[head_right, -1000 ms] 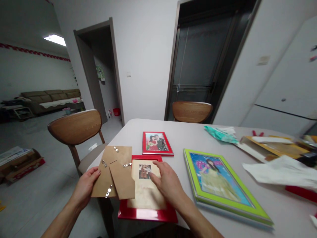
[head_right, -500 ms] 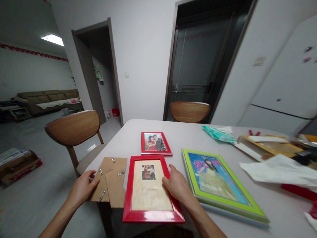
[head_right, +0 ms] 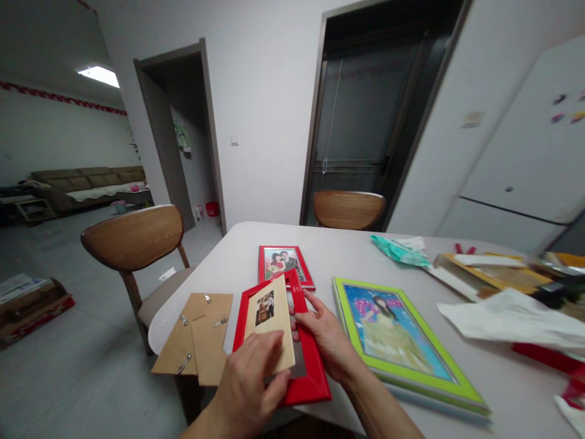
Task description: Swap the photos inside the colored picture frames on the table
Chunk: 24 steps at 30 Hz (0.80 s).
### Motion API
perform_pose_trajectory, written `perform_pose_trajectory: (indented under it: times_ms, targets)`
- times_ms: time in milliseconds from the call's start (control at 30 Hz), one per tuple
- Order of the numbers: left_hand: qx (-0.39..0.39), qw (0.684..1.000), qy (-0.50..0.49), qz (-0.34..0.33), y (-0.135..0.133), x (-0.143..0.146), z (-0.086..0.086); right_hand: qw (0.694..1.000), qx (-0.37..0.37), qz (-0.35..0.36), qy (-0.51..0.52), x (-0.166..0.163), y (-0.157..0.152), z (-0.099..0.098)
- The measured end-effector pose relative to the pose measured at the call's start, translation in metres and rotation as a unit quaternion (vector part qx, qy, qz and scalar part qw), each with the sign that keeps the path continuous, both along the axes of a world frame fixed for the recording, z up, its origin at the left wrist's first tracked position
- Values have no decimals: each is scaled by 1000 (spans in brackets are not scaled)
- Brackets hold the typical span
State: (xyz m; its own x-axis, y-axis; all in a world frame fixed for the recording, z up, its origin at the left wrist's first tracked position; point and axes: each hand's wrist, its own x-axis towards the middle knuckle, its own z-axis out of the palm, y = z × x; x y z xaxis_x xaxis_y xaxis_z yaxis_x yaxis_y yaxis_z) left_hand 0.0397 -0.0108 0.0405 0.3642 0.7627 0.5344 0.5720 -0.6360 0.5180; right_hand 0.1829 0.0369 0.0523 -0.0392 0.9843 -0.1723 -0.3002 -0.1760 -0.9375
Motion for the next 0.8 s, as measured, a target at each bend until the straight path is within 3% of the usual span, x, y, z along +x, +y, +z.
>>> perform_pose_trajectory:
  times_ms: [100, 233, 300, 433, 633, 800]
  targets:
    - [35, 998, -7, 43, 4, -17, 5, 997, 10, -18, -69, 7, 5, -8]
    - [5, 979, -88, 185, 6, -50, 3, 968, 23, -18, -249, 19, 11, -25]
    - [-44, 965, -131, 223, 6, -66, -5, 929, 45, -18, -366, 25, 14, -33]
    - [-136, 947, -172, 233, 3, -90, -26, 829, 97, -39, -549, 30, 19, -44]
    - [-200, 941, -73, 262, 0, -104, -40, 752, 144, -42, -642, 26, 20, -52]
    - [-161, 941, 76, 287, 0, -105, -40, 715, 151, -26, -682, 25, 20, -54]
